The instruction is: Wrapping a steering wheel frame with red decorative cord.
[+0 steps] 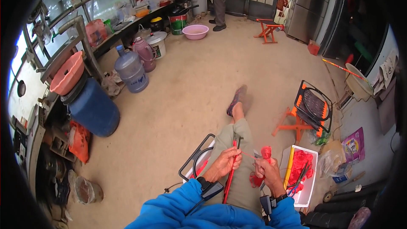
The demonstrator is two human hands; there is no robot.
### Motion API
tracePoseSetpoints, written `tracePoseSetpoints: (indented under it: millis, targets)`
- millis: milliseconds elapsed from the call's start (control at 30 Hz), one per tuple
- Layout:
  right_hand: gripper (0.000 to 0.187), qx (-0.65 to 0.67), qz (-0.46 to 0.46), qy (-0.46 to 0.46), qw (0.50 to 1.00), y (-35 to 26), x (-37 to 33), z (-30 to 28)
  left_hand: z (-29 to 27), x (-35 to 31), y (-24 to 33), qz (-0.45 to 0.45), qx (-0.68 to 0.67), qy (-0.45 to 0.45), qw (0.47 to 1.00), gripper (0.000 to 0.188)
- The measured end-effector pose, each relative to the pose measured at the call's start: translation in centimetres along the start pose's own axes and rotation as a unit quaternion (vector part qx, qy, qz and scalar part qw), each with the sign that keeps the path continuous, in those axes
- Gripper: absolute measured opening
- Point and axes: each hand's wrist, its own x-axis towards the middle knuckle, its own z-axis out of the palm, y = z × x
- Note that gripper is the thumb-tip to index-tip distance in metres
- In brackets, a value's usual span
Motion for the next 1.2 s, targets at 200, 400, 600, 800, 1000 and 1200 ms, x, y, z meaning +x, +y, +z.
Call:
tracePoseSetpoints:
  millis: [200,400,600,800,1000,1200]
  targets:
    - [0.016,0.066,-0.021,-0.035,0.997,0.4,-0.5,0.5,0.1,-0.5,-0.2,0.005,0.0,0.02,1.0,0.01]
    - [0.019,0.055,-0.012,-0.039,0.998,0.8,0.3,-1.0,0.1,-0.6,-0.2,-0.01,-0.029,0.032,0.999,0.012]
    - [0.032,-0.307,-0.166,0.056,0.935,0.3,5.1,-5.0,0.7,-0.9,1.7,0.078,0.067,0.075,0.992,0.023]
    - [0.057,-0.521,-0.269,0.087,0.806,-4.2,8.2,-1.6,0.6,-0.5,7.1,0.141,0.172,0.169,0.96,0.03]
    - [0.063,-0.666,-0.33,-0.05,0.668,-4.8,10.9,4.4,5.7,2.2,9.3,0.218,0.404,0.139,0.878,0.035]
    - [0.053,-0.524,-0.413,-0.004,0.745,-2.3,12.1,3.2,1.3,2.8,7.6,0.178,0.351,0.189,0.9,0.024]
